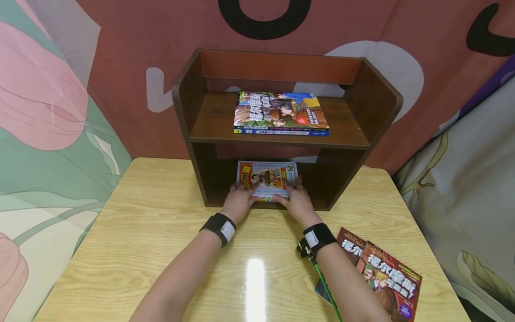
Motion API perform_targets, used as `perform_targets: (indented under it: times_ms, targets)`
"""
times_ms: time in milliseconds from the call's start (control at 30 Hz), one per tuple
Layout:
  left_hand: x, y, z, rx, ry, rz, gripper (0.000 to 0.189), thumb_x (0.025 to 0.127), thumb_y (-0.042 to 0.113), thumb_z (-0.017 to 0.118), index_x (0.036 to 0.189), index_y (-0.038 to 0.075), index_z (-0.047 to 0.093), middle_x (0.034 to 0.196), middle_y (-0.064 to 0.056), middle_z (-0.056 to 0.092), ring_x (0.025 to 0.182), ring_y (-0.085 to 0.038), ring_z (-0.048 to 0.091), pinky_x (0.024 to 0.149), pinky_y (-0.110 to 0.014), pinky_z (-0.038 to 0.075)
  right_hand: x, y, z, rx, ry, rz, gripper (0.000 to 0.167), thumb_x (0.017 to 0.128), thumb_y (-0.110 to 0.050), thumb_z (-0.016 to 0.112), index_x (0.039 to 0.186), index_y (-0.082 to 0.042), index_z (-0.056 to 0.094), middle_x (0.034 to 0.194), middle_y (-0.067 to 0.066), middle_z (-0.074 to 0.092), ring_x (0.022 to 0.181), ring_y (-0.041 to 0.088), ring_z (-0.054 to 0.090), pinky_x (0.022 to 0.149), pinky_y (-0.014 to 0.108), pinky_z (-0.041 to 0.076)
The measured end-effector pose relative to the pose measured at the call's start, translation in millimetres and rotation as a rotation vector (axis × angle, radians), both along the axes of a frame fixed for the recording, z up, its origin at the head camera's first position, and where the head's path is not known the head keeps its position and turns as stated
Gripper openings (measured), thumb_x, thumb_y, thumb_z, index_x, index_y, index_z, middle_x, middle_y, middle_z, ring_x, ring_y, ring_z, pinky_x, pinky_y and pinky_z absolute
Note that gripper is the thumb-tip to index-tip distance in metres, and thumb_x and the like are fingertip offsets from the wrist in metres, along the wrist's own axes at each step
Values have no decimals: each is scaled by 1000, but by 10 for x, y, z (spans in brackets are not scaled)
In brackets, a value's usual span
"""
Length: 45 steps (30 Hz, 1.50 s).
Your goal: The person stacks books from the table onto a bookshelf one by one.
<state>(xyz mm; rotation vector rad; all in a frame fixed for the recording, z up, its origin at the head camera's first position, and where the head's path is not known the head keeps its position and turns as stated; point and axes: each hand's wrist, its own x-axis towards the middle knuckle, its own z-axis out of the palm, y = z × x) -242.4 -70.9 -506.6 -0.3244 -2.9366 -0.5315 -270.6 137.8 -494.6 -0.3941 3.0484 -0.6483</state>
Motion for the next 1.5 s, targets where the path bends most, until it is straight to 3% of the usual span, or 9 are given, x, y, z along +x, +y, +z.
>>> perform_targets:
  times_ms: [233, 433, 633, 867, 1067, 1200, 1500]
  targets:
    - [7, -2, -8, 2, 3, 8, 49, 94, 42, 52, 142, 30, 45, 152, -23, 27, 129, -52, 35, 97, -53, 45, 14, -11, -9, 20, 33, 15, 76, 86, -56, 57, 148, -20, 33, 150, 38, 8, 128, 56, 34, 100, 56, 41]
    - [28, -3, 22, 15, -65, -2, 50, 97, 38, 49, 145, 28, 39, 155, -22, 19, 134, -54, 25, 101, -54, 41, 21, -6, -17, 28, 42, 30, 75, 88, -56, 55, 148, -18, 32, 149, 39, 7, 129, 55, 32, 100, 56, 41]
    - [67, -16, -4, -38, -76, -20, 55, 97, 38, 50, 148, 29, 32, 157, -21, 12, 140, -51, 9, 102, -57, 39, 40, 8, -28, 38, 5, 38, 76, 88, -57, 53, 150, -20, 27, 151, 38, 3, 132, 54, 28, 102, 57, 39]
    - [156, 7, 29, -134, -109, -43, 71, 94, 44, 53, 153, 25, 18, 158, -18, 5, 144, -42, 3, 112, -57, 24, 120, 52, -10, 114, 62, 40, 78, 89, -60, 51, 151, -20, 27, 153, 33, 7, 133, 52, 29, 100, 62, 37]
    - [313, 39, 87, -198, -97, -92, 75, 93, 48, 53, 153, 20, 17, 158, -15, 11, 144, -41, 8, 113, -57, 22, 269, 131, 71, 121, 114, 50, 80, 88, -56, 55, 149, -11, 30, 151, 34, 14, 132, 52, 30, 97, 64, 39]
    - [450, 72, 107, -243, -94, -135, 72, 93, 48, 51, 152, 21, 20, 159, -13, 8, 145, -39, 6, 114, -57, 19, 405, 191, 126, 121, 120, 62, 80, 87, -54, 59, 149, -11, 31, 151, 35, 15, 132, 53, 30, 97, 64, 38]
    - [893, 222, 275, -216, -129, -292, 70, 93, 45, 54, 151, 19, 25, 159, -14, 8, 145, -38, 6, 114, -59, 17, 825, 365, 257, 159, 111, 99, 81, 86, -51, 63, 147, -8, 32, 149, 35, 21, 132, 52, 30, 103, 62, 34]
